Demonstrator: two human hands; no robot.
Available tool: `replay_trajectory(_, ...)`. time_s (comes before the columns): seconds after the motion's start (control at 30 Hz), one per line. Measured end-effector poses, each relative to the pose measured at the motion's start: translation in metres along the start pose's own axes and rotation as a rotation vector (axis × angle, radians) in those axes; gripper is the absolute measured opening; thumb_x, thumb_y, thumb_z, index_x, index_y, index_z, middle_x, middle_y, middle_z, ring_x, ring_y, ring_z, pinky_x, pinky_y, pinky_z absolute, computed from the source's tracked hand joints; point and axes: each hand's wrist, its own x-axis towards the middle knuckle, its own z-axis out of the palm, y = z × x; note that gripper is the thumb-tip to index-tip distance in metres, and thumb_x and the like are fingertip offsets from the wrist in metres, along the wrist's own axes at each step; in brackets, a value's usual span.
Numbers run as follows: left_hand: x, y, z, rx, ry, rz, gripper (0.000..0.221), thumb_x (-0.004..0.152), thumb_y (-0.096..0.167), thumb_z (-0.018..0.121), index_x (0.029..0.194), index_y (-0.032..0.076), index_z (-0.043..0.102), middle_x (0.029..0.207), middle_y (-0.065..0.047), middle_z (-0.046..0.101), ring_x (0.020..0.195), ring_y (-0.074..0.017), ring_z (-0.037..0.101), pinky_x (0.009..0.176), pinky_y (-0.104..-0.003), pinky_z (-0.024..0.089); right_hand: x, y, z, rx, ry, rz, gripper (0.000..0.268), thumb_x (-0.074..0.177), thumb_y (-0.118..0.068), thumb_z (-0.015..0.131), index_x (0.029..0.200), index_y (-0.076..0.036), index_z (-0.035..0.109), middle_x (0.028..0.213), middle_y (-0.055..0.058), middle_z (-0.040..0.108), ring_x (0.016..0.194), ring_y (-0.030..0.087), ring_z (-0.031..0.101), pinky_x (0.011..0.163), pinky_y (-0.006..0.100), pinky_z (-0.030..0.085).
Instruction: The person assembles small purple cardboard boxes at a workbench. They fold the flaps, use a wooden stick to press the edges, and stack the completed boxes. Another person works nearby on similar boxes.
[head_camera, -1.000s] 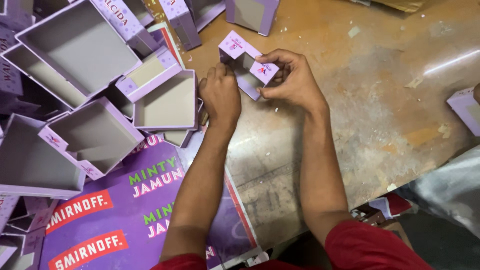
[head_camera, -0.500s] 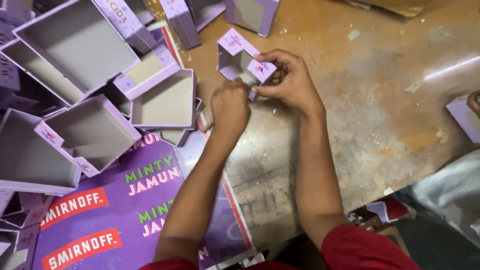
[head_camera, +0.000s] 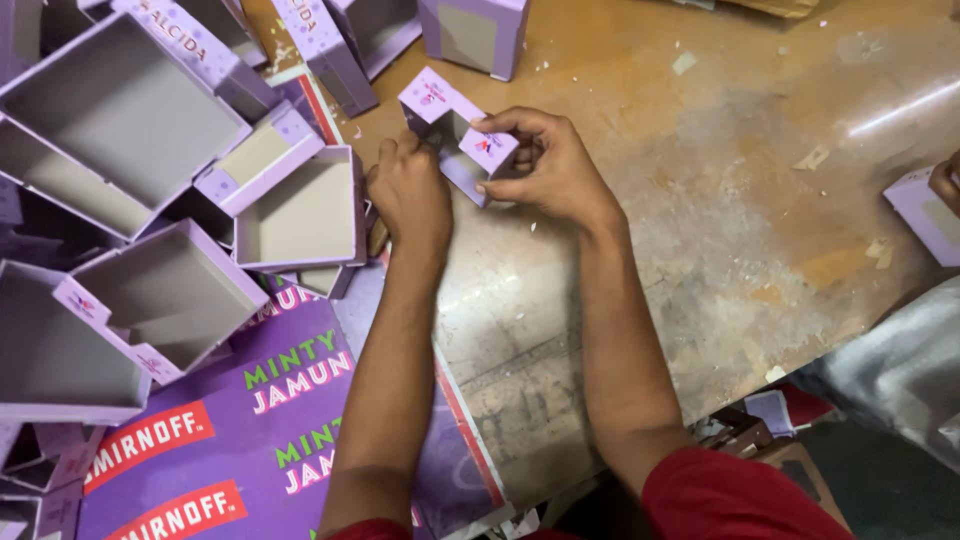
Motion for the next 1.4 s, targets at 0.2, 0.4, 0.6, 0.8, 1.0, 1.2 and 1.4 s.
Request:
replay_trajectory(0.2, 0.0, 0.002, -0.009, -0.122, -0.109, -0.117, 0.014, 0.075, -0.006, 0.065, 0.083, 0.0, 0.075, 0.092, -0.017, 0.067, 0.09, -0.0359, 0.065, 0.073, -0.048, 0.055, -0.002, -0.005, 0.003, 0.06, -0.033, -0.058, 0.055, 0.078, 0.012, 0.085, 0.128, -0.001, 0.066, 0.114, 0.003, 0.069, 0.097, 0.009, 0.069, 0.085, 0.027, 0.062)
replay_trajectory(0.4, -0.004, 0.017, -0.041, -0.297, -0.437, -0.115, 0.006, 0.074, 0.001, 0.072, 0.076, -0.002, 0.076, 0.079, -0.025, 0.069, 0.075, -0.0441, 0.067, 0.068, -0.054, 0.052, -0.001, -0.01, 0.005, 0.092, -0.025, 0.025, 0.055, 0.078, 0.01, 0.084, 0.129, -0.001, 0.065, 0.109, 0.008, 0.074, 0.094, 0.013, 0.074, 0.082, 0.031, 0.068)
replay_trajectory(0.6, 0.007, 0.019, -0.053, -0.822, -0.696, -0.446, 0.019, 0.083, 0.023, 0.075, 0.09, 0.006, 0.078, 0.076, -0.019, 0.077, 0.075, -0.0361, 0.074, 0.069, -0.045, 0.057, -0.004, -0.01, 0.002, 0.124, -0.008, 0.074, 0.058, 0.077, 0.01, 0.082, 0.131, 0.0, 0.064, 0.106, 0.011, 0.076, 0.089, 0.016, 0.076, 0.081, 0.031, 0.066)
replay_trajectory(0.8, 0.005, 0.034, -0.048, -0.29, -0.595, -0.292, 0.018, 0.085, 0.023, 0.076, 0.086, 0.005, 0.081, 0.082, -0.024, 0.072, 0.077, -0.0408, 0.071, 0.072, -0.052, 0.054, 0.001, -0.005, 0.001, 0.032, -0.035, -0.016, 0.063, 0.073, 0.006, 0.087, 0.132, -0.002, 0.065, 0.12, 0.008, 0.072, 0.102, 0.013, 0.072, 0.09, 0.03, 0.064)
replay_trajectory(1.0, 0.003, 0.037, -0.045, -0.111, -0.475, -0.191, 0.013, 0.083, 0.017, 0.074, 0.091, 0.01, 0.082, 0.091, -0.02, 0.073, 0.086, -0.0401, 0.07, 0.069, -0.053, 0.054, -0.001, -0.003, 0.001, 0.019, -0.029, -0.032, 0.062, 0.073, 0.006, 0.087, 0.131, -0.003, 0.067, 0.134, 0.007, 0.068, 0.107, 0.014, 0.07, 0.095, 0.032, 0.063)
replay_trajectory(1.2, 0.002, 0.031, -0.033, 0.023, -0.423, -0.173, 0.012, 0.087, 0.016, 0.071, 0.09, 0.009, 0.08, 0.092, -0.017, 0.073, 0.086, -0.0367, 0.069, 0.071, -0.052, 0.053, -0.001, -0.006, 0.0, 0.054, -0.05, -0.043, 0.061, 0.075, 0.008, 0.087, 0.132, -0.004, 0.067, 0.137, 0.008, 0.067, 0.112, 0.015, 0.07, 0.099, 0.032, 0.062)
replay_trajectory(1.4, -0.003, 0.02, -0.021, 0.219, -0.21, -0.092, 0.015, 0.091, 0.012, 0.068, 0.101, 0.008, 0.079, 0.095, -0.012, 0.069, 0.092, -0.0318, 0.064, 0.069, -0.047, 0.05, 0.0, -0.001, 0.001, 0.058, -0.042, -0.056, 0.063, 0.074, 0.01, 0.084, 0.132, -0.004, 0.067, 0.142, 0.009, 0.065, 0.115, 0.015, 0.07, 0.1, 0.032, 0.062)
